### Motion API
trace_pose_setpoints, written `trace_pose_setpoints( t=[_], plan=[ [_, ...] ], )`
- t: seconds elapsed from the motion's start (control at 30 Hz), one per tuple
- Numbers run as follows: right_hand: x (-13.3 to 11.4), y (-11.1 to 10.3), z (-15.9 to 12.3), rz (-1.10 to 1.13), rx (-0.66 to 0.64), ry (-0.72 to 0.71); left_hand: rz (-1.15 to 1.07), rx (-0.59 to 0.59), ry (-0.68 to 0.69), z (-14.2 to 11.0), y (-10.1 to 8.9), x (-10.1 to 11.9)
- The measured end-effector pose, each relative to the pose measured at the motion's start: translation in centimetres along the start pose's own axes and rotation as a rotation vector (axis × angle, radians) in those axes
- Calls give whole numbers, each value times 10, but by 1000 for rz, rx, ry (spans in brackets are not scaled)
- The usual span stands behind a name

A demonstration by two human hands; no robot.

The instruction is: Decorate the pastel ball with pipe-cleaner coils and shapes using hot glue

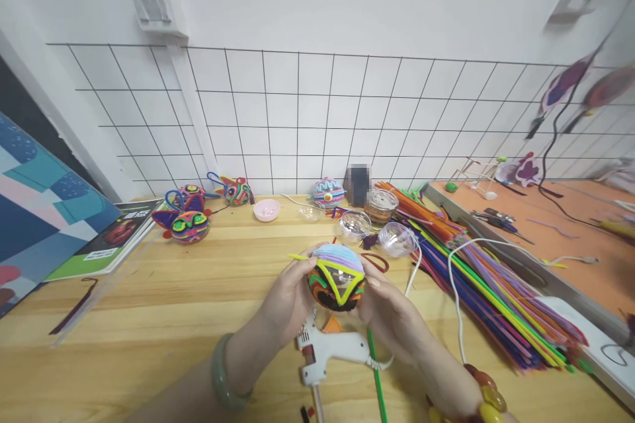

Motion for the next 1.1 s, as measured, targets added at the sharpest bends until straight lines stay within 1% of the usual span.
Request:
trace_pose_setpoints(
  t=[0.17,0.27,0.33,0.4,0.47,0.5,0.57,0.67,0.77,0.97,1.1],
  plan=[
    [0,-1,1,31,-12,41,-23,33,-41,4,-5,1],
    [-3,-5,2,26,6,85,-44,82,-45,7,-6,6],
    [-7,-11,3,10,86,95,-72,141,-25,9,-6,13],
    [-12,-19,5,-18,234,60,-100,211,10,11,-8,23],
    [-17,-27,6,-60,398,-4,-104,262,47,14,-12,34],
    [-19,-31,7,-83,456,-31,-103,288,77,15,-15,40],
    [-20,-35,9,-113,519,-62,-98,307,127,19,-21,50],
    [-20,-37,11,-129,537,-61,-70,311,197,26,-32,60],
    [-18,-37,12,-144,551,-54,-41,320,228,31,-42,64],
    [-15,-40,14,-183,532,-36,-23,343,229,36,-55,65],
    [-9,-44,16,-212,505,-38,-3,334,221,39,-61,65]
  ],
)
Point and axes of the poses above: each hand's wrist, its own z-axis towards the middle knuckle, its own y-axis out of the palm, x = y × z, the point moved 2 cm from there along z, towards the middle knuckle, and after that the axes turned 9 degrees about y, right-handed, at the moved point
